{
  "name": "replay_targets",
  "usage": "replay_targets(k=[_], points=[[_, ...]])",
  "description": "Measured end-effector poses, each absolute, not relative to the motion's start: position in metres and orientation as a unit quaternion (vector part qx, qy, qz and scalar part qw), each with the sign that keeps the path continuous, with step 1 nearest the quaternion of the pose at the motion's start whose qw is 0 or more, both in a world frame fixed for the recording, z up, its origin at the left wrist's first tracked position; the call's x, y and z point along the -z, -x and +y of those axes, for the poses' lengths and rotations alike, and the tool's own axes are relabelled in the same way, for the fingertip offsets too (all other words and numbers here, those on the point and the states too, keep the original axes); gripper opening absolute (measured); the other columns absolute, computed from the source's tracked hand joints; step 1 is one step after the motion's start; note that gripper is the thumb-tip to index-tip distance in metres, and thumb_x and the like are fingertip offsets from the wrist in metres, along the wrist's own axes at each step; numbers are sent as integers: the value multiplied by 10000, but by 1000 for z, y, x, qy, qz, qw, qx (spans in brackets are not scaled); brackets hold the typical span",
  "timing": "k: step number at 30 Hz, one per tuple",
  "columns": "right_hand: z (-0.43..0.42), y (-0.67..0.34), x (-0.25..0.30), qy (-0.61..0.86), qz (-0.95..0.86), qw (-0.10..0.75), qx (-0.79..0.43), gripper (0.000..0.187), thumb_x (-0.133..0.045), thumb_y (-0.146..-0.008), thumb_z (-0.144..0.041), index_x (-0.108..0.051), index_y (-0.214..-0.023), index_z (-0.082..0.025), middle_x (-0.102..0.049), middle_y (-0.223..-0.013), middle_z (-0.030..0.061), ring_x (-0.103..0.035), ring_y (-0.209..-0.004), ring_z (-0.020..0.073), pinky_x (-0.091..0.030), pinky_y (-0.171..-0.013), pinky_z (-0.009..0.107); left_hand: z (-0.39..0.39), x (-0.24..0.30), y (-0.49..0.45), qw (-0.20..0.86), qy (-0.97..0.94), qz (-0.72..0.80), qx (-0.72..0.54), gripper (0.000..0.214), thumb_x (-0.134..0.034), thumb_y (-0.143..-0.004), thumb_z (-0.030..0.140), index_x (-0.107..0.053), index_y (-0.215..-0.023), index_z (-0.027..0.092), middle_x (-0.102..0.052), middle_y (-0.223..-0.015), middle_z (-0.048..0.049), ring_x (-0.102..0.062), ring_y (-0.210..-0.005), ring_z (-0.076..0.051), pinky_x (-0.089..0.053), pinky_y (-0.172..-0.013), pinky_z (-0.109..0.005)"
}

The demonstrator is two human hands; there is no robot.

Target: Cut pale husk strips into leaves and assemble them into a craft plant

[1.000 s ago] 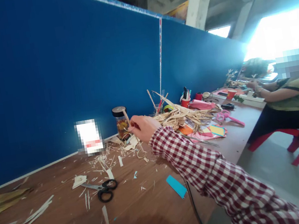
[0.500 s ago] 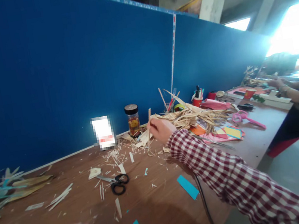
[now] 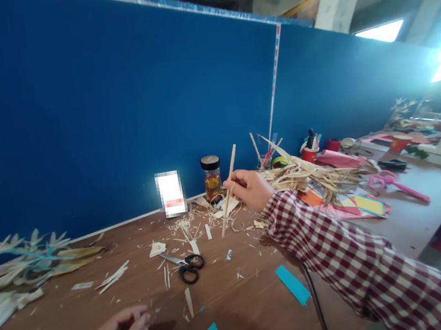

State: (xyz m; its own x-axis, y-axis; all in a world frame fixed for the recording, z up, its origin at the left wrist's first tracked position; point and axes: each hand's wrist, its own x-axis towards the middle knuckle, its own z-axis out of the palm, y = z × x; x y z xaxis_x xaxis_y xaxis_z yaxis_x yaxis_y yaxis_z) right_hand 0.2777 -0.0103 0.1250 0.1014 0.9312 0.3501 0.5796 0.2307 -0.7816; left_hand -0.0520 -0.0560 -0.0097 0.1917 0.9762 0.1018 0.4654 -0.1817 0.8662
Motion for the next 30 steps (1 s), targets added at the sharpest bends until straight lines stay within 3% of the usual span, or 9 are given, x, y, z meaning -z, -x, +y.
replay_targets(k=[7, 9, 13, 17, 21, 30], points=[[-15, -237, -129, 525, -717, 417, -192, 232, -471, -800, -378, -535, -751, -161, -477, -564, -38, -422, -481, 70, -335, -439, 187, -45, -47, 10, 332, -720, 473, -383, 185, -568, -709, 346, -655, -748, 187, -684, -750, -24, -624, -690, -152, -505, -605, -215], [-17, -225, -129, 515, -753, 376, -161, 230, -483, -801, -366, -558, -734, -159, -475, -557, -39, -404, -490, 73, -317, -452, 196, -39, -62, -7, 345, -710, 463, -403, 221, -547, -727, 342, -652, -827, 176, -676, -775, -33, -607, -634, -126, -489, -566, -208], [-23, -207, -125, 478, -810, 321, -115, 170, -501, -807, -283, -595, -739, -159, -514, -586, -30, -421, -537, 79, -314, -505, 206, -24, -78, -39, 414, -724, 405, -374, 347, -558, -714, 341, -600, -997, 144, -609, -637, -7, -532, -512, -98, -418, -460, -196], [-23, -205, -120, 463, -814, 324, -132, 157, -529, -794, -290, -608, -745, -164, -545, -613, -26, -452, -568, 80, -327, -526, 197, -11, -78, -56, 442, -734, 357, -371, 262, -510, -733, 371, -625, -759, 137, -565, -573, 3, -485, -482, -90, -368, -452, -201], [-18, -215, -115, 493, -774, 358, -170, 214, -516, -798, -328, -624, -890, -168, -549, -580, -28, -443, -507, 75, -323, -480, 191, 3, -83, -56, 415, -729, 379, -391, 276, -527, -710, 389, -600, -613, 141, -518, -492, 19, -439, -443, -83, -323, -430, -200], [-6, -235, -98, 524, -776, 328, -124, 165, -532, -779, -235, -677, -844, -191, -645, -756, 15, -546, -656, 110, -382, -598, 218, 21, -103, -49, 399, -694, 450, -395, 283, -581, -654, 402, -616, -590, 128, -579, -526, -23, -497, -478, -109, -394, -476, -222]])
